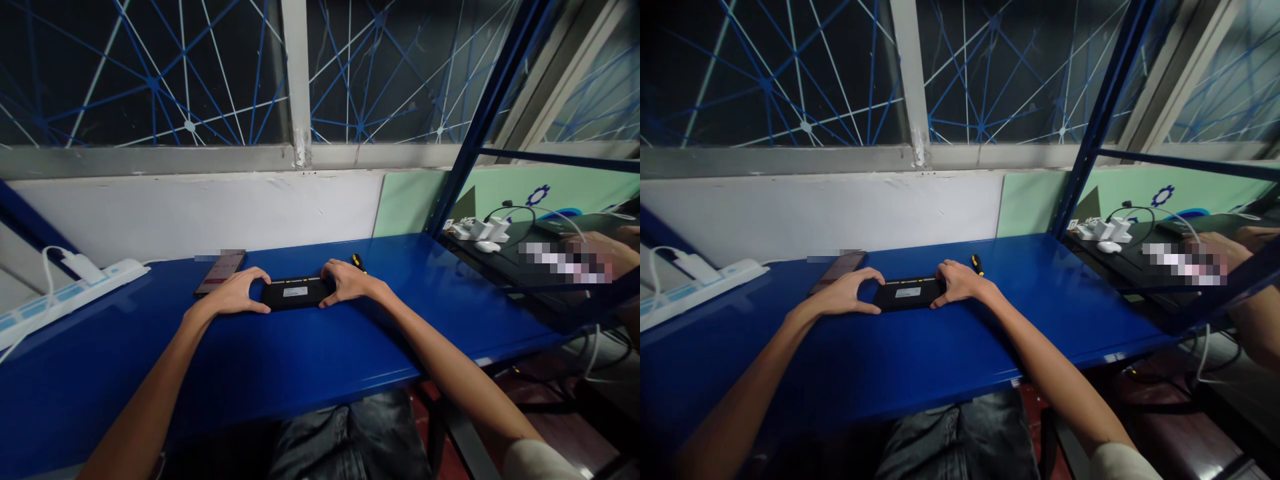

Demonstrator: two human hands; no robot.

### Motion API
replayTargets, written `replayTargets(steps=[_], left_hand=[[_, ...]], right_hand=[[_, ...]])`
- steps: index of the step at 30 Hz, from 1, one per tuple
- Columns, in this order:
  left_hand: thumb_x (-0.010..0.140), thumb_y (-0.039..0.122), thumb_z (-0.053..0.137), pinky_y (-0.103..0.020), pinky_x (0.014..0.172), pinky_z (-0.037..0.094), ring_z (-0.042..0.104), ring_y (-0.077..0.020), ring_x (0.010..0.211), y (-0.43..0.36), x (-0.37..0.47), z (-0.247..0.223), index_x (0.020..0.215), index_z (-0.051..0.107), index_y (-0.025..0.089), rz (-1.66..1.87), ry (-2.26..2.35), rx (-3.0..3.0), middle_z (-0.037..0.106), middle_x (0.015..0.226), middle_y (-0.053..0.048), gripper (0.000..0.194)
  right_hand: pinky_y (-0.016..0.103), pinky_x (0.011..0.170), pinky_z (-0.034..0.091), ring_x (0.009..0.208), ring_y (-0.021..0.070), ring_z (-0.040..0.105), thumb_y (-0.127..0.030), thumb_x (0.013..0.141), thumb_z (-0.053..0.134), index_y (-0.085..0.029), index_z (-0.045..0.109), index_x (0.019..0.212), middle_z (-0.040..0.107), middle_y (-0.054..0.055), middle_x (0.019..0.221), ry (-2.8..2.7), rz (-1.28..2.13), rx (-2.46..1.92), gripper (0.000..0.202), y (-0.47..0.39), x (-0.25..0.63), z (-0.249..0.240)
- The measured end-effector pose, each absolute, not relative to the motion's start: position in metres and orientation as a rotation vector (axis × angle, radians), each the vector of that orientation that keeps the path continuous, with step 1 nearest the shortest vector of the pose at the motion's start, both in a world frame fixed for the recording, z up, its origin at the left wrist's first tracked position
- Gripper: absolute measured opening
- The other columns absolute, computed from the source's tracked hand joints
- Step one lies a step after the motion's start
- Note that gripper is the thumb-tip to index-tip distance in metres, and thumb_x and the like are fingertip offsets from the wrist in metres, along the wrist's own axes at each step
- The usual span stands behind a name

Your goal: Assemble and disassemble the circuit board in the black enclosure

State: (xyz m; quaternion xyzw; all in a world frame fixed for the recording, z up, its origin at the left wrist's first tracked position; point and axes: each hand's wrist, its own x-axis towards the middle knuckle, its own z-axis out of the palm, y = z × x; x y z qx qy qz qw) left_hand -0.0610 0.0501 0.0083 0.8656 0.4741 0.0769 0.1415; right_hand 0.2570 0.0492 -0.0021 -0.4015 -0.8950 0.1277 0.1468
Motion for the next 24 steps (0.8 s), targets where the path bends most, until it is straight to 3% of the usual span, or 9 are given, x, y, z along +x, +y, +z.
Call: replayTargets(steps=[24], left_hand=[[0.067,0.052,0.074,-0.038,0.093,0.038,0.052,-0.0299,0.114,0.0491,-0.0636,0.0105,0.112,0.054,0.021,0.119,1.351,2.464,0.052,0.128,-0.010,0.058]], right_hand=[[0.034,0.072,0.044,0.089,0.0258,0.056,-0.063,0.054,0.080,-0.018,0.055,0.095,0.056,0.008,0.099,-2.567,0.432,-1.125,0.067,0.0541,0.2572,-0.0075]])
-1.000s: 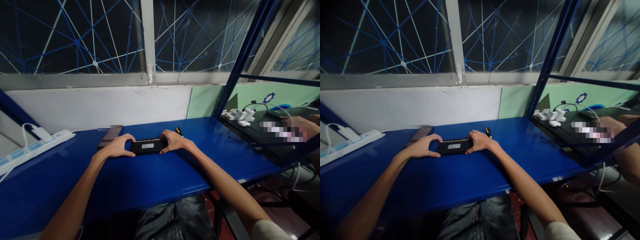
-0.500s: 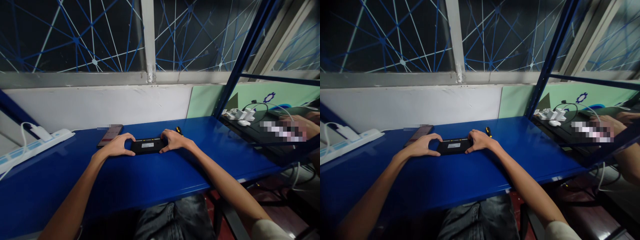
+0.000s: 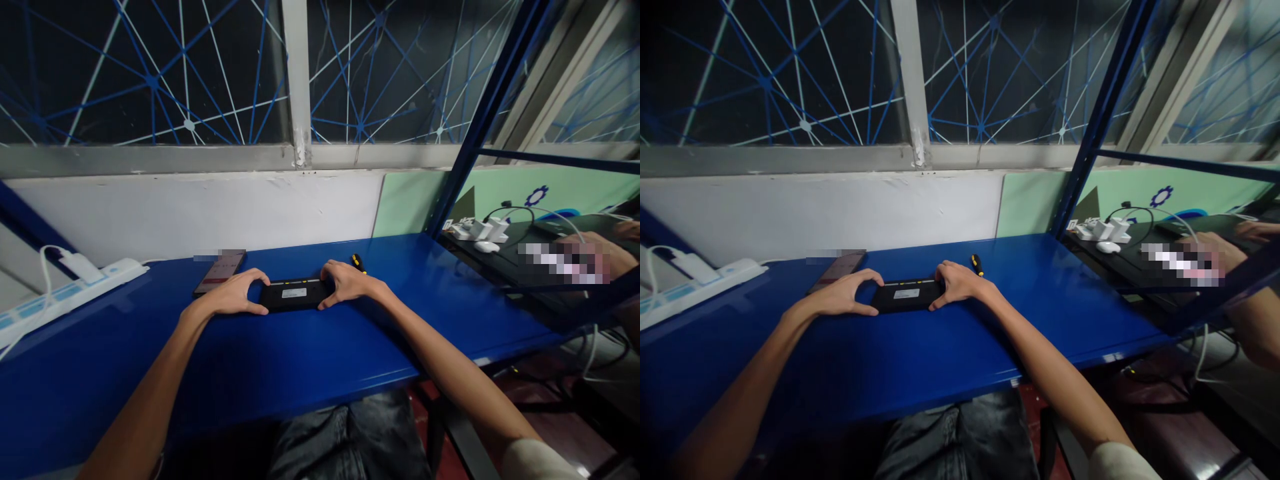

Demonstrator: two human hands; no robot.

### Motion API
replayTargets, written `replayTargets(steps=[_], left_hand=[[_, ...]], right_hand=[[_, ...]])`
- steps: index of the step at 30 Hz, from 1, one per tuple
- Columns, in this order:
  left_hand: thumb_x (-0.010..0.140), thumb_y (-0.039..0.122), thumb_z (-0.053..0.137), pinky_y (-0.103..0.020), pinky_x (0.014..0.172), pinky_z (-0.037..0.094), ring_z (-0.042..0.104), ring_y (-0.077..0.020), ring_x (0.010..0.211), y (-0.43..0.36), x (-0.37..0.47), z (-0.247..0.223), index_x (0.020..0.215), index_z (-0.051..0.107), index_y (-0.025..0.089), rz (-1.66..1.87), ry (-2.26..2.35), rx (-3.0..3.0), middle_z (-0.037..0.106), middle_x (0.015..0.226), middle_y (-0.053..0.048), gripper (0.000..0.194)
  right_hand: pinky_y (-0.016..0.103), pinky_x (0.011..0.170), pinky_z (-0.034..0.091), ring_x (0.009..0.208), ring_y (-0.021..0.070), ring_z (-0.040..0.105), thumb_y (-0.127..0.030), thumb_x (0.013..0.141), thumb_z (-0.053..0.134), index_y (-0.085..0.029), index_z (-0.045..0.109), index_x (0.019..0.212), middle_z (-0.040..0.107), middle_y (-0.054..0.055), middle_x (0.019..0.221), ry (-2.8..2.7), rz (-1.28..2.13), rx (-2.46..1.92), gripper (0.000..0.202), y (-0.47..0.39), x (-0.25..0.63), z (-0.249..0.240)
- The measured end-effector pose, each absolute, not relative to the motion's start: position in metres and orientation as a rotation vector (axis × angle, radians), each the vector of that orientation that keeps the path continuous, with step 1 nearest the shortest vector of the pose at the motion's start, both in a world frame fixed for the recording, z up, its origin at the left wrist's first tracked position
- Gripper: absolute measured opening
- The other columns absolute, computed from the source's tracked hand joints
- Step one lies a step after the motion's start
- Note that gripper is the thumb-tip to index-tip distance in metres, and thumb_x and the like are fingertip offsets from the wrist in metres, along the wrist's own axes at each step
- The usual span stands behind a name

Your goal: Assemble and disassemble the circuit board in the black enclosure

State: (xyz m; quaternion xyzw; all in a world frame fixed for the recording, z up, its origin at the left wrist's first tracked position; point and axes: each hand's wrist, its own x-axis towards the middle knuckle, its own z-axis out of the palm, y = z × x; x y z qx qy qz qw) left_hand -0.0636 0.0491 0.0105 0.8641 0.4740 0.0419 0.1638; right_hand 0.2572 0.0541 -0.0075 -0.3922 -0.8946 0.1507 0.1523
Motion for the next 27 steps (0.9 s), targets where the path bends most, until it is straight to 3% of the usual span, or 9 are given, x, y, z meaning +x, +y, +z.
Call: replayTargets(steps=[27], left_hand=[[0.066,0.050,0.074,-0.041,0.095,0.039,0.051,-0.0311,0.115,0.0445,-0.0589,0.0162,0.110,0.056,0.023,0.129,1.396,2.436,0.054,0.127,-0.010,0.056]], right_hand=[[0.033,0.071,0.044,0.086,0.0244,0.055,-0.063,0.055,0.079,-0.018,0.053,0.095,0.056,0.007,0.097,-2.558,0.391,-1.093,0.066,0.0550,0.2570,-0.0093]])
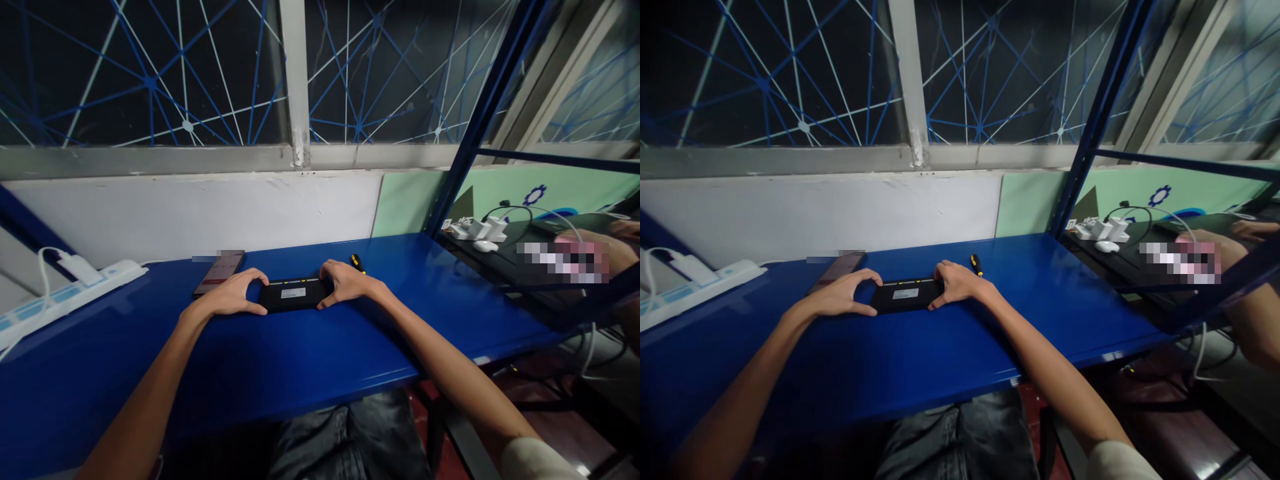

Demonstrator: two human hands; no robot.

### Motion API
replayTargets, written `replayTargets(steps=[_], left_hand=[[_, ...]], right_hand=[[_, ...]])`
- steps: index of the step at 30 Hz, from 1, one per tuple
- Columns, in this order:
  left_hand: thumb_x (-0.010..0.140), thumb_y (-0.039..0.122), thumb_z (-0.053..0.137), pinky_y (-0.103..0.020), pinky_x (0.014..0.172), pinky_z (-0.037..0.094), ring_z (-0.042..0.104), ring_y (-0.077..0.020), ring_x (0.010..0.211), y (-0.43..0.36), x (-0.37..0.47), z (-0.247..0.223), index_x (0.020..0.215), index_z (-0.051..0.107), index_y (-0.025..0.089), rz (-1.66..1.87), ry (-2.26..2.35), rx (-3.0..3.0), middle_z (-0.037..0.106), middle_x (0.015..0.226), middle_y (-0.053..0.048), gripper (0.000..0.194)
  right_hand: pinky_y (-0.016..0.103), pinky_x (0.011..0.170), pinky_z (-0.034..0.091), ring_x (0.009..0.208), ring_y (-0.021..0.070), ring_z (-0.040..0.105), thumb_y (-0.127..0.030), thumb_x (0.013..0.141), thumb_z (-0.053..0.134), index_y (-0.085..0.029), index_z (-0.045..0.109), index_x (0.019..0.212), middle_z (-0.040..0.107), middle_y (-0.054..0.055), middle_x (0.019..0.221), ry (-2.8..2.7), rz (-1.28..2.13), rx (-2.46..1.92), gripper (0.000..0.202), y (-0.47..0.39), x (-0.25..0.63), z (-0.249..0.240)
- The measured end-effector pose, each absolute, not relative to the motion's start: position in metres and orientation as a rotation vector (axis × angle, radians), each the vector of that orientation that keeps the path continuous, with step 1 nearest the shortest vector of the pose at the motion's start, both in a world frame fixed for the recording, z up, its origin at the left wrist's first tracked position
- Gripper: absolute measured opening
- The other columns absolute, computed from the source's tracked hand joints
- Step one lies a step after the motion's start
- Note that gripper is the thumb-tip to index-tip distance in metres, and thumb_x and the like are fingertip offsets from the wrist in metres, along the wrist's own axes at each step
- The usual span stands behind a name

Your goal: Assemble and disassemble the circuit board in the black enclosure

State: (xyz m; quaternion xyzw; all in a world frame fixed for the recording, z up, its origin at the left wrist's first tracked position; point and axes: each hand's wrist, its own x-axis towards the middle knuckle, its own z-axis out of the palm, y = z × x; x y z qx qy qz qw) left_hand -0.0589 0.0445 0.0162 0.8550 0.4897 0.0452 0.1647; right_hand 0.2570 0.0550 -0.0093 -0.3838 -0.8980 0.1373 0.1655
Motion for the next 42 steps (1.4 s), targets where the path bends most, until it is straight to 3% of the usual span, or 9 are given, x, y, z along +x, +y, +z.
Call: replayTargets(steps=[42], left_hand=[[0.067,0.060,0.070,-0.046,0.097,0.038,0.049,-0.0344,0.120,0.0459,-0.0656,0.0170,0.119,0.057,0.025,0.057,1.386,2.397,0.048,0.137,-0.011,0.064]], right_hand=[[0.034,0.072,0.044,0.090,0.0263,0.057,-0.063,0.055,0.080,-0.017,0.056,0.099,0.059,0.009,0.102,-2.560,0.450,-1.132,0.068,0.0517,0.2560,-0.0060]])
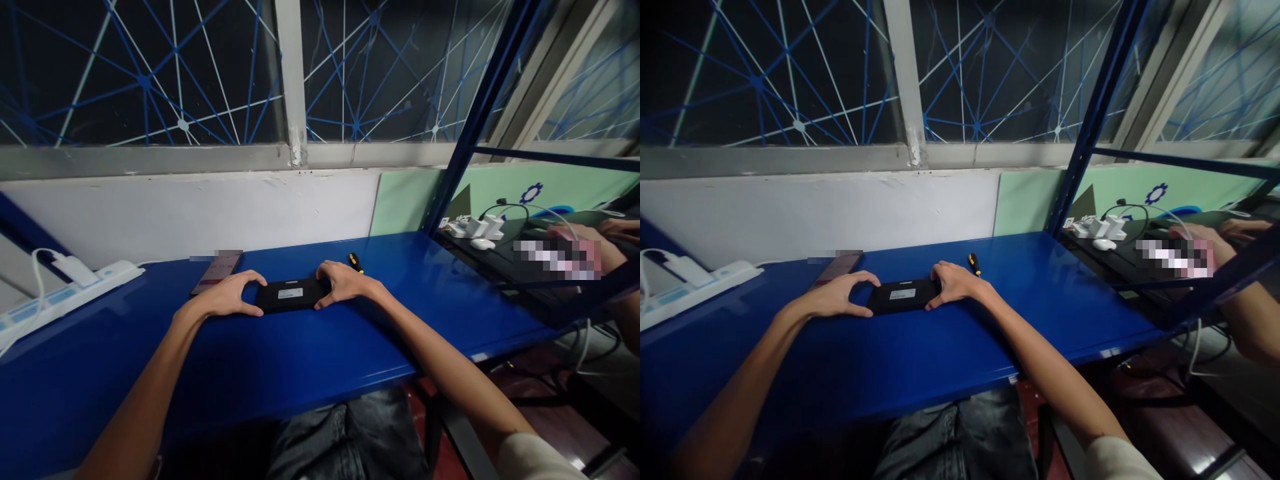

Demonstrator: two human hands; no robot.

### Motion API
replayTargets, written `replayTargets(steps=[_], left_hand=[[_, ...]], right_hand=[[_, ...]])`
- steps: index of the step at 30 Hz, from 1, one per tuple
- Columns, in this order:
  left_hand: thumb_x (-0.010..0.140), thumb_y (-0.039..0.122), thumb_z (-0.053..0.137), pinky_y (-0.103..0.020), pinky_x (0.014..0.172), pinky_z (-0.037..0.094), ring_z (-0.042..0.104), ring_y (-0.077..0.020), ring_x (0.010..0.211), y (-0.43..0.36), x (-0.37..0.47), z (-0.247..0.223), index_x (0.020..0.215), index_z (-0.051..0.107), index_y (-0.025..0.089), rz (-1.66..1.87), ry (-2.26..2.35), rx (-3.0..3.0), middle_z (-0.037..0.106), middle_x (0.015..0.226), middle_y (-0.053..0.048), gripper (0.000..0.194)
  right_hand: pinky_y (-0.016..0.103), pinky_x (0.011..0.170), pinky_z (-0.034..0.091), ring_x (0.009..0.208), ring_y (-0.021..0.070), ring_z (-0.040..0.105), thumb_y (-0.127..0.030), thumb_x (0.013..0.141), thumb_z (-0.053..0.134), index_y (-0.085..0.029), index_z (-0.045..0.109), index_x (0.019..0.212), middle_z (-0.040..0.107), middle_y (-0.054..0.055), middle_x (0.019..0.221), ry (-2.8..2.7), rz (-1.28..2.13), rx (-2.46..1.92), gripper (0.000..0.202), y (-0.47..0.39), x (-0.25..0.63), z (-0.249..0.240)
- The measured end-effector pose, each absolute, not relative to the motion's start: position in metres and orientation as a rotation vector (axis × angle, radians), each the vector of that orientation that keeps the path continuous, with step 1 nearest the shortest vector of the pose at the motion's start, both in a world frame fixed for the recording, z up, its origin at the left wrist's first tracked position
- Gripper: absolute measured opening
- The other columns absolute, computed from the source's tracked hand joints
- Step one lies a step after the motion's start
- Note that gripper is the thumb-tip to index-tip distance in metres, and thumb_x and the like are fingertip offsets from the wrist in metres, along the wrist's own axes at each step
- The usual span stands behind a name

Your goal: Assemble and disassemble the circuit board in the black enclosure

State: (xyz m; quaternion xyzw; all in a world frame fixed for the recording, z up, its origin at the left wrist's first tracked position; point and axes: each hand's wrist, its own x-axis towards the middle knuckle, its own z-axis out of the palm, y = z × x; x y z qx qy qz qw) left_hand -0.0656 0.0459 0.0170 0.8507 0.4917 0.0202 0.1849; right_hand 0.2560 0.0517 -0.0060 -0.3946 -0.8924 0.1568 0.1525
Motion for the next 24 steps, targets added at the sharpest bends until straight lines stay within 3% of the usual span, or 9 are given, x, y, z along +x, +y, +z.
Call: replayTargets(steps=[15,24], left_hand=[[0.066,0.054,0.073,-0.044,0.097,0.038,0.049,-0.0344,0.122,0.0422,-0.0629,0.0203,0.122,0.057,0.025,0.041,1.406,2.414,0.049,0.139,-0.012,0.065],[0.066,0.052,0.073,-0.046,0.100,0.038,0.047,-0.0343,0.124,0.0417,-0.0614,0.0235,0.120,0.058,0.026,0.031,1.420,2.426,0.051,0.138,-0.010,0.062]], right_hand=[[0.035,0.076,0.046,0.093,0.0278,0.057,-0.065,0.055,0.079,-0.018,0.053,0.108,0.056,0.010,0.107,-2.615,0.427,-1.145,0.075,0.0454,0.2506,-0.0034],[0.033,0.073,0.045,0.092,0.0265,0.057,-0.060,0.055,0.081,-0.019,0.052,0.102,0.056,0.008,0.105,-2.589,0.452,-1.151,0.069,0.0452,0.2472,-0.0037]])
